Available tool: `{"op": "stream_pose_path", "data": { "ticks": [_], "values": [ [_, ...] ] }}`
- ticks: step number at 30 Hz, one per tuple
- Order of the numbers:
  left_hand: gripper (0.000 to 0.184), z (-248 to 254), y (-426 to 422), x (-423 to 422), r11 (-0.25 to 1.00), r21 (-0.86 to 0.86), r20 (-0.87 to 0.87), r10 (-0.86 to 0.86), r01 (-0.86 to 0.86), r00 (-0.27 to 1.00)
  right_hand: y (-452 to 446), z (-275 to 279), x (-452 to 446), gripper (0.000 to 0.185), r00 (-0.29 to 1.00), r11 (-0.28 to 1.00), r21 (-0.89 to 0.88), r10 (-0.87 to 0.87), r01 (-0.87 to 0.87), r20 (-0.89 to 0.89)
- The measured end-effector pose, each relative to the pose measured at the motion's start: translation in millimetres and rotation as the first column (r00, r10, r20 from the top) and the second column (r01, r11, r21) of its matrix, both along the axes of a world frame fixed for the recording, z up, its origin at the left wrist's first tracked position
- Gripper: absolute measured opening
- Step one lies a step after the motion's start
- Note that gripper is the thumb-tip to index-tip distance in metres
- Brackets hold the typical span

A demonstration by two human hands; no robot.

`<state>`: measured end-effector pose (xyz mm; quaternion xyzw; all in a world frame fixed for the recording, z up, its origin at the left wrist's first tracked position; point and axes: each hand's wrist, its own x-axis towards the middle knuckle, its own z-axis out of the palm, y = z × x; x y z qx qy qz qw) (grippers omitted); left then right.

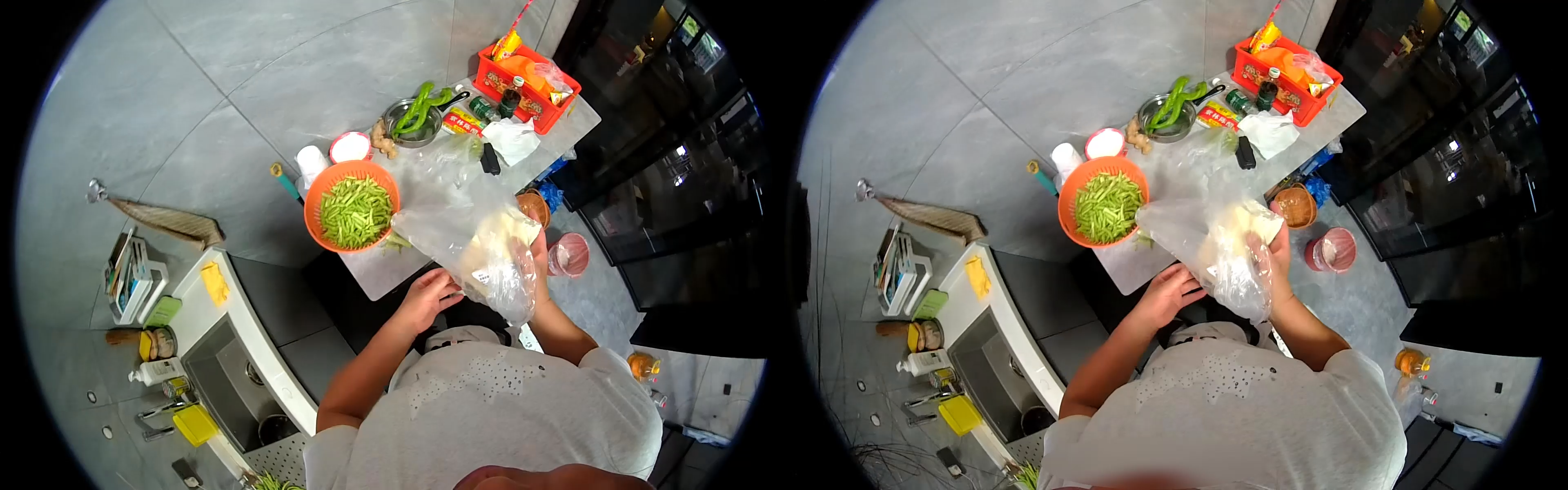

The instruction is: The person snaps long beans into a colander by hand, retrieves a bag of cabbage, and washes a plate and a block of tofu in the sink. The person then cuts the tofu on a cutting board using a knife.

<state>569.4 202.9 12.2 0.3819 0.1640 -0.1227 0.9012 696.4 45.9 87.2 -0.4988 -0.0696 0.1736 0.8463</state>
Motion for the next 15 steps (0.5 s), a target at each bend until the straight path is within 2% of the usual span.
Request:
{"op": "stream_pose_path", "data": {
  "ticks": [1, 2, 4, 5, 6, 8, 9, 11, 12, 14, 15],
  "values": [
    [0.038, -4.6, 0.3, 15.1, 0.995, -0.083, -0.093, 0.054, -0.062, 0.994, 1.3, -3.8, 12.1, 0.073, 1.0, 1.0, 0.004, 0.003, -0.003, -0.017],
    [0.038, -8.2, 1.4, 27.9, 0.993, -0.092, -0.099, 0.062, -0.071, 0.993, 3.8, -6.6, 23.6, 0.073, 1.0, 1.0, -0.006, 0.012, -0.012, -0.023],
    [0.03, 19.6, 4.5, 57.8, 0.978, -0.135, -0.163, 0.137, -0.16, 0.977, 10.4, -9.9, 49.7, 0.075, 0.999, 1.0, 0.006, 0.017, -0.017, -0.042],
    [0.019, 28.2, 4.7, 71.8, 0.961, -0.174, -0.223, 0.174, -0.215, 0.959, 13.9, -8.8, 63.3, 0.075, 0.999, 1.0, 0.008, 0.03, -0.03, -0.042],
    [0.019, 15.6, 4.7, 86.0, 0.958, -0.171, -0.223, 0.189, -0.229, 0.956, 16.3, -5.8, 76.7, 0.076, 0.997, 0.998, -0.003, 0.059, -0.06, -0.058],
    [0.014, -20.0, 10.0, 111.9, 0.962, 0.083, -0.25, 0.273, -0.26, 0.929, 23.8, -3.9, 104.5, 0.077, 0.993, 0.996, 0.001, 0.089, -0.089, -0.082],
    [0.014, -14.7, 12.9, 127.7, 0.962, 0.096, -0.252, 0.273, -0.257, 0.928, 28.0, -3.7, 119.2, 0.077, 0.995, 0.998, 0.02, 0.068, -0.067, -0.069],
    [0.013, -6.4, 18.3, 159.8, 0.913, 0.056, -0.312, 0.401, -0.405, 0.861, 34.3, -5.2, 154.0, 0.075, 0.999, 0.998, 0.06, 0.02, -0.018, -0.032],
    [0.013, -6.8, 21.7, 175.6, 0.915, 0.06, -0.317, 0.396, -0.399, 0.862, 35.2, -7.2, 174.3, 0.075, 0.999, 0.998, 0.061, 0.014, -0.012, -0.039],
    [0.012, -11.9, 31.5, 209.4, 0.881, 0.26, -0.216, 0.452, -0.395, 0.865, 37.7, -12.4, 214.9, 0.07, 0.988, 0.988, 0.046, -0.143, 0.145, -0.052],
    [0.013, -14.3, 37.7, 225.8, 0.834, 0.275, -0.19, 0.535, -0.479, 0.823, 37.0, -4.6, 235.7, 0.063, 0.974, 0.977, 0.016, -0.213, 0.215, -0.077]
  ]
}}
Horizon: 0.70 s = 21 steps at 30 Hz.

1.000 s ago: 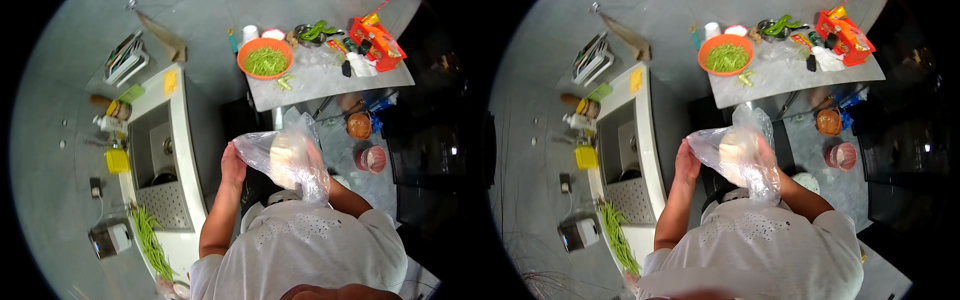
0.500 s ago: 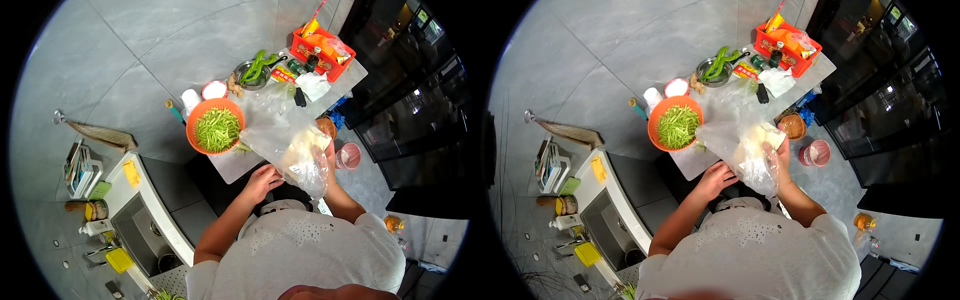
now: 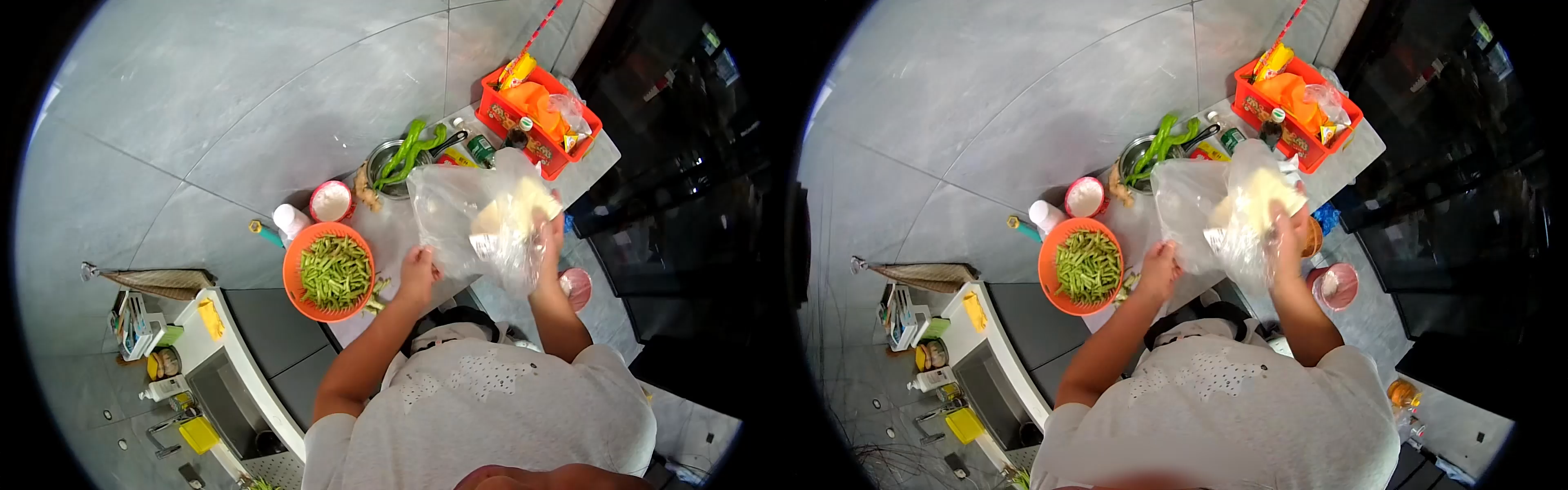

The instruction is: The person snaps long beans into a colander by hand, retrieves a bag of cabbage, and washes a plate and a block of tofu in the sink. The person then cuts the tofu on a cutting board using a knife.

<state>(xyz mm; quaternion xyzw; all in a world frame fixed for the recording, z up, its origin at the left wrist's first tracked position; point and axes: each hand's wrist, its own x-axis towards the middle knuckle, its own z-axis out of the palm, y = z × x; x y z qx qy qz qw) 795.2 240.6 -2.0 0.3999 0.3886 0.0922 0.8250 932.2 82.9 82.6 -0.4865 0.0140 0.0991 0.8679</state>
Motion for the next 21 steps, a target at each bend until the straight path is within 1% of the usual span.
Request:
{"op": "stream_pose_path", "data": {
  "ticks": [1, 3, 4, 5, 6, 7, 9, 10, 11, 13, 14, 15, 16, 17, 18, 19, 20, 21],
  "values": [
    [0.013, 0.5, 7.9, 11.5, 1.0, -0.006, -0.004, 0.007, -0.007, 1.0, -1.1, 5.6, 20.7, 0.063, 1.0, 1.0, -0.006, 0.007, -0.007, -0.004],
    [0.012, 0.2, 28.0, 28.3, 0.985, -0.022, -0.036, 0.172, -0.173, 0.984, -5.1, 11.5, 64.0, 0.055, 0.991, 0.984, 0.116, -0.135, 0.133, 0.014],
    [0.012, -9.3, 39.7, 33.3, 0.983, -0.028, -0.044, 0.179, -0.18, 0.983, -10.1, 11.4, 84.8, 0.05, 0.984, 0.977, 0.148, -0.164, 0.154, 0.063],
    [0.011, -26.5, 53.2, 36.1, 0.964, -0.014, -0.057, 0.263, -0.264, 0.963, -14.9, 10.6, 103.7, 0.045, 0.975, 0.968, 0.181, -0.193, 0.172, 0.109],
    [0.011, -40.5, 63.6, 36.2, 0.938, 0.004, -0.07, 0.345, -0.346, 0.936, -17.8, 12.0, 117.9, 0.039, 0.968, 0.962, 0.183, -0.226, 0.204, 0.108],
    [0.011, -46.0, 70.2, 34.4, 0.936, 0.003, -0.078, 0.35, -0.351, 0.933, -19.4, 13.0, 127.8, 0.043, 0.961, 0.969, 0.086, -0.243, 0.233, 0.131],
    [0.011, -57.4, 83.8, 29.9, 0.848, -0.036, -0.045, 0.526, -0.528, 0.849, -22.0, 13.9, 142.6, 0.047, 0.962, 0.963, 0.113, -0.257, 0.246, 0.097],
    [0.016, -62.7, 87.9, 23.0, 0.856, -0.02, -0.026, 0.517, -0.517, 0.856, -22.1, 17.3, 144.9, 0.05, 0.967, 0.959, 0.133, -0.255, 0.25, 0.025],
    [0.016, -69.0, 86.5, 16.5, 0.852, -0.018, -0.034, 0.522, -0.523, 0.852, -21.5, 19.7, 146.4, 0.05, 0.968, 0.961, 0.128, -0.248, 0.244, 0.017],
    [0.03, -40.0, 74.1, 6.7, 0.883, -0.159, -0.007, 0.446, -0.441, 0.895, -21.3, 21.3, 146.3, 0.052, 0.976, 0.966, 0.146, -0.217, 0.212, 0.019],
    [0.03, -29.7, 61.6, 1.8, 0.877, -0.161, -0.012, 0.457, -0.452, 0.89, -19.8, 19.1, 143.9, 0.052, 0.983, 0.969, 0.176, -0.18, 0.173, 0.022],
    [0.032, -19.7, 45.0, -2.1, 0.877, -0.048, -0.045, 0.476, -0.478, 0.878, -15.6, 18.5, 137.2, 0.052, 0.986, 0.972, 0.173, -0.167, 0.161, 0.021],
    [0.035, -8.9, 33.2, -7.8, 0.868, 0.064, -0.076, 0.496, -0.492, 0.865, -9.4, 19.3, 125.6, 0.052, 0.998, 0.981, 0.184, -0.056, 0.058, -0.015],
    [0.035, 2.7, 27.4, -16.3, 0.864, 0.059, -0.075, 0.503, -0.5, 0.861, -5.1, 20.8, 113.4, 0.053, 0.997, 0.979, 0.197, 0.053, -0.043, -0.048],
    [0.039, 14.7, 23.0, -25.6, 0.876, 0.258, 0.007, 0.42, -0.407, 0.908, -2.0, 13.0, 102.4, 0.055, 0.972, 0.938, 0.277, 0.229, -0.206, -0.051],
    [0.044, 27.2, 21.1, -35.0, 0.833, 0.454, 0.069, 0.321, -0.317, 0.944, 13.0, 16.7, 83.2, 0.056, 0.948, 0.918, 0.271, 0.315, -0.291, -0.048],
    [0.047, 40.6, 22.7, -46.1, 0.859, 0.454, 0.1, 0.216, -0.238, 0.971, 23.0, 7.3, 70.8, 0.059, 0.855, 0.804, 0.356, 0.517, -0.476, -0.026],
    [0.047, 51.4, 24.4, -57.2, 0.849, 0.457, 0.106, 0.242, -0.264, 0.964, 45.0, 20.1, 46.2, 0.063, 0.807, 0.768, 0.337, 0.59, -0.544, -0.043]
  ]
}}
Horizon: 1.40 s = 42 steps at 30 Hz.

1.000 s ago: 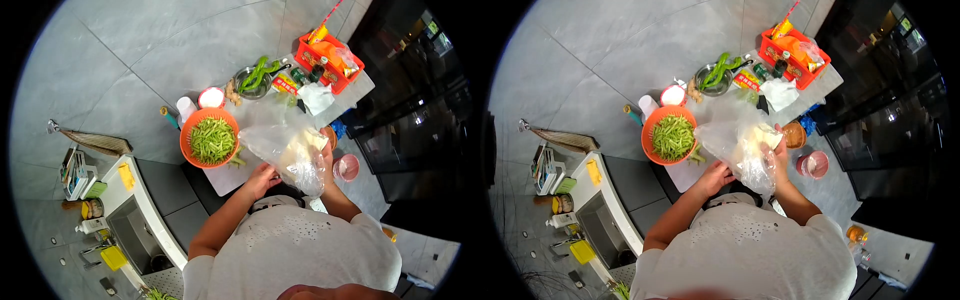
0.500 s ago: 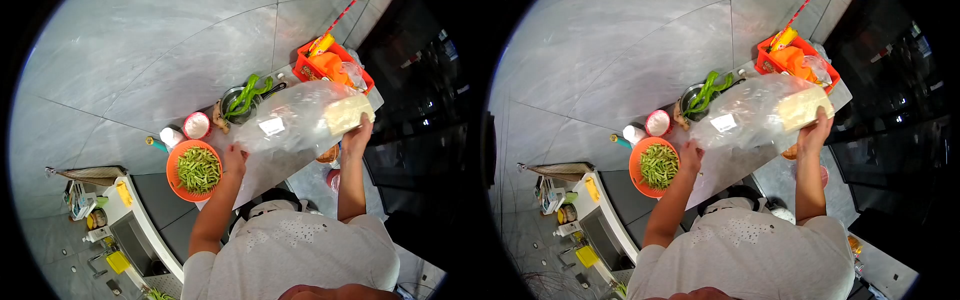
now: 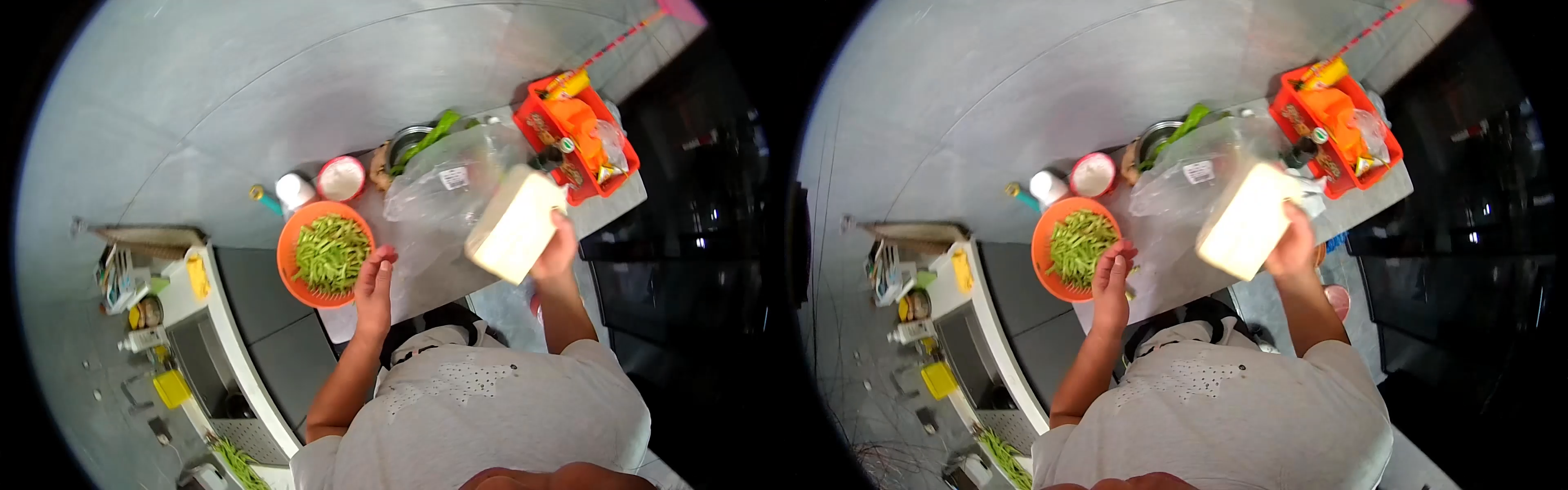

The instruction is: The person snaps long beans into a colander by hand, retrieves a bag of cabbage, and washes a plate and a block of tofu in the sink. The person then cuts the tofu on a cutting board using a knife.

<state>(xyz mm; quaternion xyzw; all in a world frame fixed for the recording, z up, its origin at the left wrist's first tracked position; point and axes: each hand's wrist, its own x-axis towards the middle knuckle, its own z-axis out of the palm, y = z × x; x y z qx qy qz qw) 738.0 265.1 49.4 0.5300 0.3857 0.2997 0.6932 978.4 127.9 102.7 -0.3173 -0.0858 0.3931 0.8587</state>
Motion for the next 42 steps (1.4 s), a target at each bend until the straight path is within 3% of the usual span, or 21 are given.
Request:
{"op": "stream_pose_path", "data": {
  "ticks": [2, 4, 8, 10, 12, 14, 16, 19, 20, 22, 24, 26, 28, 30, 31, 34, 36, 40, 42],
  "values": [
    [0.056, 20.2, 3.6, -29.4, 0.972, -0.164, 0.126, -0.149, 0.169, 0.981, 29.8, 4.6, -40.8, 0.064, 0.929, 0.935, 0.134, 0.346, -0.329, -0.131],
    [0.095, 33.2, 4.3, -61.1, 0.938, -0.217, 0.182, -0.232, 0.269, 0.955, 54.8, 8.9, -88.0, 0.062, 0.794, 0.824, 0.146, 0.567, -0.548, -0.218],
    [0.114, 56.6, -5.6, -144.5, 0.936, -0.241, 0.379, -0.151, 0.255, 0.913, 87.6, 4.1, -189.8, 0.062, 0.598, 0.626, 0.109, 0.774, -0.772, -0.207],
    [0.111, 57.9, -16.2, -202.4, 0.945, -0.247, 0.495, -0.067, 0.214, 0.866, 97.8, 12.2, -250.6, 0.068, 0.552, 0.545, -0.1, 0.833, -0.832, -0.048],
    [0.109, 51.2, -31.7, -260.1, 0.955, -0.274, 0.463, 0.027, 0.114, 0.886, 101.4, 10.2, -312.0, 0.075, 0.445, 0.472, -0.212, 0.88, -0.856, 0.166],
    [0.098, 28.2, -55.7, -322.1, 0.958, -0.283, 0.359, 0.074, 0.033, 0.93, 97.3, 18.5, -373.9, 0.071, 0.266, 0.262, -0.122, 0.964, -0.957, -0.018],
    [0.092, -11.3, -81.9, -384.9, 0.939, -0.344, 0.557, 0.192, 0.014, 0.808, 87.9, 27.8, -436.6, 0.063, 0.09, 0.097, -0.162, 0.995, -0.982, 0.051],
    [0.091, -20.9, -132.0, -464.6, 0.928, -0.294, 0.592, 0.364, -0.228, 0.719, 73.8, 22.5, -522.4, 0.056, -0.172, -0.122, -0.163, 0.923, -0.979, 0.345],
    [0.091, -20.2, -147.4, -488.5, 0.914, -0.292, 0.584, 0.404, -0.282, 0.704, 71.0, 22.1, -547.0, 0.056, -0.218, -0.175, -0.153, 0.913, -0.973, 0.346],
    [0.095, -18.7, -177.7, -523.7, 0.885, -0.342, 0.684, 0.464, -0.315, 0.563, 67.7, 21.2, -584.9, 0.049, -0.356, -0.272, -0.309, 0.898, -0.911, 0.26],
    [0.094, -27.9, -200.7, -549.6, 0.827, -0.345, 0.671, 0.549, -0.445, 0.499, 69.5, 7.4, -622.7, 0.041, -0.329, -0.238, -0.343, 0.914, -0.909, 0.237],
    [0.091, -33.2, -212.4, -566.3, 0.61, -0.543, 0.61, 0.759, -0.577, 0.228, 82.5, -8.1, -649.7, 0.037, -0.443, -0.268, -0.54, 0.868, -0.798, 0.226],
    [0.08, -45.5, -213.2, -585.2, 0.512, -0.542, 0.561, 0.811, -0.667, 0.168, 98.1, -36.1, -668.4, 0.034, -0.516, -0.323, -0.597, 0.837, -0.734, 0.181],
    [0.069, -16.6, -207.3, -588.8, 0.409, -0.541, 0.56, 0.827, -0.735, 0.048, 122.7, -57.7, -680.8, 0.034, -0.536, -0.3, -0.675, 0.827, -0.674, 0.169],
    [0.069, -19.2, -206.1, -593.9, 0.414, -0.535, 0.576, 0.816, -0.736, 0.041, 139.6, -64.9, -686.3, 0.034, -0.542, -0.291, -0.683, 0.82, -0.67, 0.183],
    [0.058, -36.3, -196.3, -606.4, 0.432, -0.547, 0.532, 0.841, -0.717, 0.101, 213.4, -79.9, -707.5, 0.036, -0.524, -0.094, -0.834, 0.815, -0.543, 0.249],
    [0.055, -49.3, -178.2, -614.5, 0.367, -0.624, 0.438, 0.895, -0.69, 0.08, 266.0, -76.9, -725.1, 0.033, -0.502, -0.045, -0.828, 0.813, -0.559, 0.295],
    [0.056, -54.8, -113.1, -627.3, 0.32, -0.608, 0.392, 0.917, -0.727, 0.076, 369.0, -65.9, -798.8, 0.038, -0.485, 0.037, -0.819, 0.79, -0.573, 0.375],
    [0.056, -50.2, -67.6, -640.0, 0.302, -0.63, 0.402, 0.915, -0.715, 0.032, 421.1, -69.3, -847.8, 0.046, -0.413, 0.267, -0.72, 0.671, -0.641, 0.616]
  ]
}}
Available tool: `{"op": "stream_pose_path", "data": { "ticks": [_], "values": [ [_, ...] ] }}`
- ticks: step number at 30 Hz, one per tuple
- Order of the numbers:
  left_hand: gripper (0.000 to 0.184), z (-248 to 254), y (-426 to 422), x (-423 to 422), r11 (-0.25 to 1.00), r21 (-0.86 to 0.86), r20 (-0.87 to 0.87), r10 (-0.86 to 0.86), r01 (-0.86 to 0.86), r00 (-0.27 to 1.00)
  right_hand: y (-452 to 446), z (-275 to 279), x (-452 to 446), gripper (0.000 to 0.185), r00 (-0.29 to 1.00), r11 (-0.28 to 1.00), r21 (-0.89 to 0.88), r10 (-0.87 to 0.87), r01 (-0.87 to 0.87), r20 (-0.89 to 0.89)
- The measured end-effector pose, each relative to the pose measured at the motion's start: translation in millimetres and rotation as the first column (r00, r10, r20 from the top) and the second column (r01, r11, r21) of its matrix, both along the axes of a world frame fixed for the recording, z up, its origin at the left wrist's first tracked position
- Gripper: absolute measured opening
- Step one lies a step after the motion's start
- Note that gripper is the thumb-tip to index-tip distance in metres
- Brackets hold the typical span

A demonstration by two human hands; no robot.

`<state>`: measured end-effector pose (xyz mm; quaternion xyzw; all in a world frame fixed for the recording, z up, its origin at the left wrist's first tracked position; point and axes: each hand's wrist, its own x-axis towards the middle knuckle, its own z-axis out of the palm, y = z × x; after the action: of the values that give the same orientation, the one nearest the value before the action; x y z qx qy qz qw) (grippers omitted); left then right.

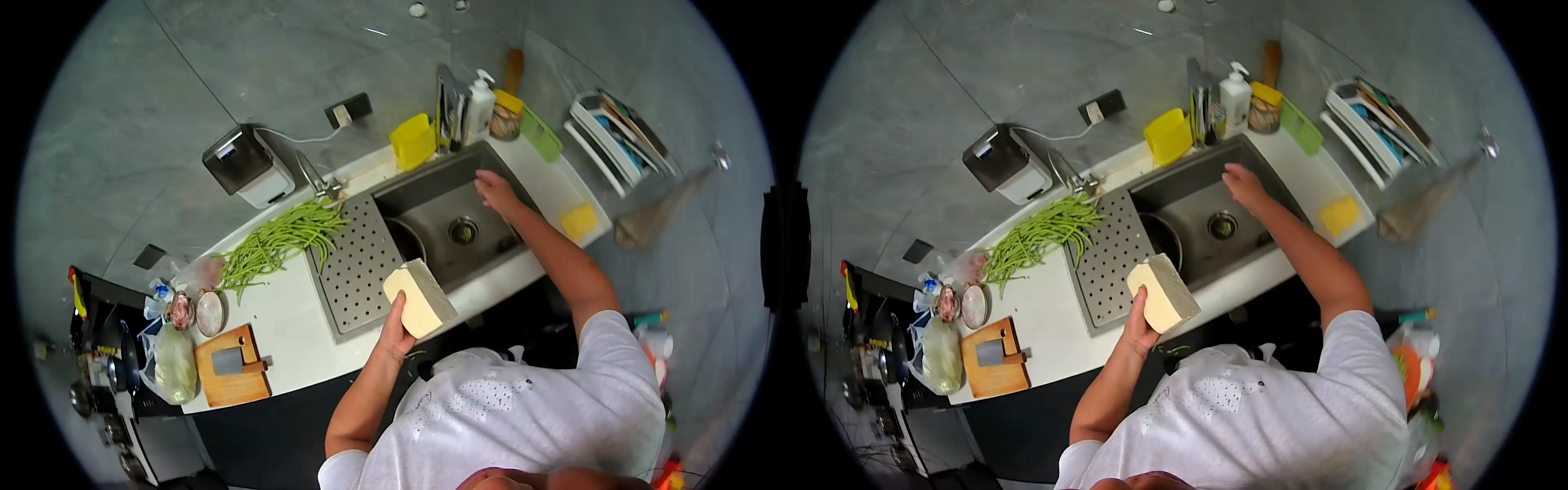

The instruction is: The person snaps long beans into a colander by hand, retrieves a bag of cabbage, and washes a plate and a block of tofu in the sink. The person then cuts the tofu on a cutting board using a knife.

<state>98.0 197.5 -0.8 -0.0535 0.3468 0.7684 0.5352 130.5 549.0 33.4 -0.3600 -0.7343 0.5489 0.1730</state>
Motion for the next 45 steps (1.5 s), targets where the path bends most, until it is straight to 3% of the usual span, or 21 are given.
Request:
{"op": "stream_pose_path", "data": {
  "ticks": [1, 3, 4, 7, 10, 12, 14, 16, 18, 21, 23, 28, 29, 30, 31, 35, 36, 39, 42, 43, 45],
  "values": [
    [0.055, 3.2, 24.5, -7.5, 1.0, -0.005, 0.029, -0.017, 0.017, 0.999, 36.3, -7.9, -32.5, 0.046, 1.0, 1.0, -0.006, 0.03, -0.03, -0.002],
    [0.05, -1.3, 85.9, -29.1, 0.999, -0.033, 0.078, -0.02, 0.022, 0.997, 113.0, -37.1, -109.9, 0.042, 0.998, 0.891, 0.453, 0.028, 0.002, -0.061],
    [0.05, 7.7, 93.8, -27.4, 0.999, -0.02, 0.051, -0.031, 0.032, 0.998, 108.9, -11.7, -103.7, 0.055, 0.997, 0.949, 0.303, 0.081, -0.082, 0.015],
    [0.048, -3.2, 156.2, -46.9, 0.999, -0.037, 0.032, -0.025, 0.027, 0.999, 147.0, -7.0, -141.5, 0.052, 0.974, 0.814, 0.536, 0.166, -0.223, 0.153],
    [0.049, -14.4, 212.5, -62.6, 0.997, -0.035, 0.03, 0.073, -0.072, 0.997, 167.7, -28.3, -150.8, 0.05, 0.907, 0.907, 0.261, 0.382, -0.331, -0.179],
    [0.049, -40.0, 243.5, -77.7, 0.989, -0.071, 0.041, 0.133, -0.13, 0.99, 178.2, -67.1, -152.9, 0.044, 0.902, 0.856, 0.332, 0.43, -0.397, -0.03],
    [0.048, -42.5, 256.4, -80.1, 0.979, -0.057, 0.036, 0.198, -0.196, 0.98, 133.8, -33.5, -112.1, 0.038, 0.939, 0.677, 0.705, 0.34, -0.211, -0.046],
    [0.046, -53.0, 267.2, -91.8, 0.973, -0.131, -0.05, 0.185, -0.19, 0.981, 99.5, -0.6, -88.1, 0.034, 0.956, 0.647, 0.738, 0.293, -0.191, -0.009],
    [0.05, -96.5, 280.8, -100.6, 0.943, -0.131, 0.0, 0.308, -0.305, 0.951, 57.3, -54.2, -59.7, 0.035, 0.855, 0.548, 0.679, 0.453, -0.489, 0.251],
    [0.051, -120.5, 286.0, -97.1, 0.929, -0.183, -0.037, 0.321, -0.322, 0.946, 47.2, -115.0, -67.2, 0.045, 0.824, 0.603, 0.571, 0.484, -0.557, 0.293],
    [0.051, -111.1, 297.3, -77.4, 0.896, -0.237, -0.189, 0.336, -0.375, 0.923, 53.6, -110.6, -89.0, 0.049, 0.857, 0.636, 0.582, 0.443, -0.508, 0.263],
    [0.051, -95.9, 307.2, -59.7, 0.921, -0.21, 0.0, 0.336, -0.328, 0.942, 83.8, -117.5, -117.8, 0.056, 0.927, 0.608, 0.701, 0.276, -0.373, 0.254],
    [0.054, -71.6, 305.6, -62.7, 0.941, -0.19, 0.028, 0.29, -0.279, 0.957, 92.1, -109.3, -114.9, 0.057, 0.892, 0.825, 0.405, 0.45, -0.395, -0.047],
    [0.058, -53.2, 301.4, -66.6, 0.958, -0.17, 0.054, 0.243, -0.231, 0.969, 103.8, -130.5, -112.6, 0.057, 0.854, 0.805, -0.292, 0.511, -0.516, -0.099],
    [0.067, -62.4, 297.5, -72.9, 0.98, -0.038, 0.265, 0.199, -0.196, 0.944, 112.3, -138.8, -112.1, 0.059, 0.906, 0.538, -0.811, 0.422, -0.231, 0.021],
    [0.069, -79.0, 298.1, -72.5, 0.97, -0.058, 0.274, 0.241, -0.235, 0.931, 79.1, -119.4, -81.6, 0.056, 0.92, 0.257, -0.911, 0.31, -0.323, -0.238],
    [0.068, -89.3, 299.2, -71.9, 0.968, -0.055, 0.27, 0.252, -0.246, 0.929, 75.5, -123.6, -74.7, 0.055, 0.879, -0.058, -0.882, 0.065, -0.468, -0.472],
    [0.057, -200.5, 284.7, -72.8, 0.878, -0.42, -0.267, 0.122, -0.229, 0.956, 79.8, -116.5, -69.7, 0.053, 0.775, -0.425, -0.653, -0.255, -0.627, -0.579],
    [0.055, -229.1, 276.3, -79.6, 0.851, -0.377, -0.356, 0.231, -0.365, 0.906, 76.7, -113.3, -67.7, 0.05, 0.742, -0.402, -0.636, -0.206, -0.658, -0.638],
    [0.056, -202.0, 280.3, -82.7, 0.842, -0.372, -0.36, 0.258, -0.392, 0.896, 70.3, -98.4, -72.0, 0.051, 0.907, -0.042, -0.909, 0.063, -0.414, -0.416],
    [0.056, -109.6, 291.6, -89.5, 0.806, -0.494, -0.41, 0.114, -0.325, 0.905, 60.8, -116.2, -78.7, 0.05, 0.973, 0.267, -0.946, 0.183, -0.184, -0.138]
  ]
}}
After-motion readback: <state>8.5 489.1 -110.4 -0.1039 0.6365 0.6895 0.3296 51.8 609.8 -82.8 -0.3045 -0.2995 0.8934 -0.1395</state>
